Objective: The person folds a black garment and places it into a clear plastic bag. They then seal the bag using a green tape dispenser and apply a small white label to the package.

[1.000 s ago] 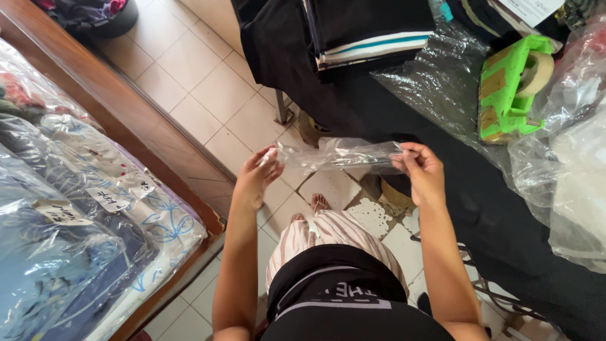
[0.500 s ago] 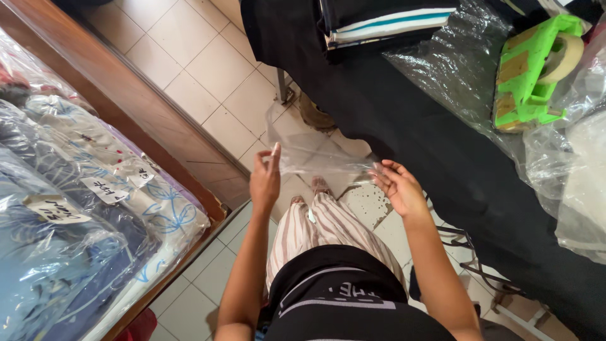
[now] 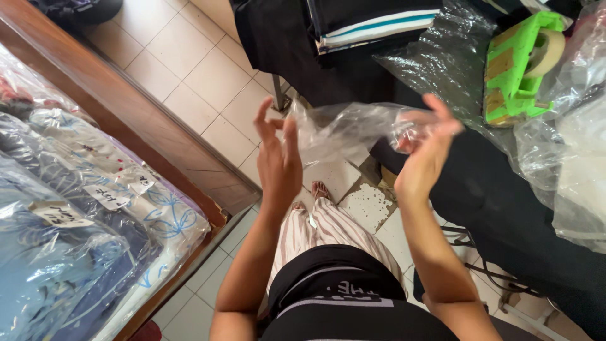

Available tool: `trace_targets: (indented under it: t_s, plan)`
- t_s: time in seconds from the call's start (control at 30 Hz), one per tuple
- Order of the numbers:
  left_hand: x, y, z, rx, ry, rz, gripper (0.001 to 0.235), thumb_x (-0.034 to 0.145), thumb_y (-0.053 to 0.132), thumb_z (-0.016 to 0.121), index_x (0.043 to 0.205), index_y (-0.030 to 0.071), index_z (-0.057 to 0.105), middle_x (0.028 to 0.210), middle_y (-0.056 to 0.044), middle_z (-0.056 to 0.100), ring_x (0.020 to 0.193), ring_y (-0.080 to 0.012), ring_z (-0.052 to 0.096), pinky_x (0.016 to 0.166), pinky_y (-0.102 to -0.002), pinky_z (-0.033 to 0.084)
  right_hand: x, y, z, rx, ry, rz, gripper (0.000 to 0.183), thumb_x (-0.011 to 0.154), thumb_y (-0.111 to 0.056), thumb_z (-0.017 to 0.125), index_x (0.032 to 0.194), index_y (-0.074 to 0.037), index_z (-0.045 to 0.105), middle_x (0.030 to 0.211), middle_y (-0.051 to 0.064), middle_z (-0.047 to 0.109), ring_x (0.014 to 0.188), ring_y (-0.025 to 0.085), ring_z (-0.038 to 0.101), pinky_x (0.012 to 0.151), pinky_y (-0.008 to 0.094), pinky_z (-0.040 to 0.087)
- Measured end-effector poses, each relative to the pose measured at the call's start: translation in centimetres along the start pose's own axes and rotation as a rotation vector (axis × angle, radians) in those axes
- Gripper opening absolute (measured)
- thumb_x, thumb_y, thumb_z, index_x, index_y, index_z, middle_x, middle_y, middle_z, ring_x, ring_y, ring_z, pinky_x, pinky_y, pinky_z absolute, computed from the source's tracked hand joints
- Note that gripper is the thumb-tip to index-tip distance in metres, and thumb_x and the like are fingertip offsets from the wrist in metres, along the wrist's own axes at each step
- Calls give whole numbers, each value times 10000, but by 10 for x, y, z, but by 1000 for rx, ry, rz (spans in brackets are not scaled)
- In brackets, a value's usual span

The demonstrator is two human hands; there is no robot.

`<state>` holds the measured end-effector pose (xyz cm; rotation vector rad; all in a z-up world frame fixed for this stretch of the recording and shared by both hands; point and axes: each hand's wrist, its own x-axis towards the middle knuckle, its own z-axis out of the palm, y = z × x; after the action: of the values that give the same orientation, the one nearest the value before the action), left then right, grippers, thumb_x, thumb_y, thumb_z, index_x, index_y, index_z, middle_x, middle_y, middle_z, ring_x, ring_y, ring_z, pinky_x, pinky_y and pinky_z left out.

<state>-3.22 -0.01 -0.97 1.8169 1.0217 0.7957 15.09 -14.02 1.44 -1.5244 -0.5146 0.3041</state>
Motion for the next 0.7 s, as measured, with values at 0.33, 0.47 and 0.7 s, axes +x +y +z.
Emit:
trace_targets:
  t_s: [0.33, 0.47, 0.7]
  plan:
    - [-18, -168, 48, 315, -316, 22, 659, 878, 321, 712, 1425, 18, 505, 1012, -259, 654, 732, -351, 673, 602, -434, 580, -27, 127, -19, -491, -533, 559, 500, 1095, -477, 416, 1100, -70, 706, 664, 11, 557, 576, 118, 490, 551, 277, 440]
    - [-25, -180, 35, -1, -92, -248, 404, 1006, 323, 623, 1317, 66, 637, 958, -97, 563, 567, -251, 656, 527, -391, 564, -28, 130, -41, -268, -286, 767, 481, 1062, -483, 486, 1127, -103, 772, 648, -30, 476, 532, 73, 397, 483, 261, 312]
    - [2, -133, 32, -711, 154, -417, 287, 1076, 305, 584, 1092, 45, 705, 596, 108, 375, 478, -4, 318, 410, -224, 225, -15, 84, -37, -377, -469, 354, 235, 825, -179, 838, 1010, -86, 727, 725, -88, 603, 594, 26, 493, 507, 226, 377]
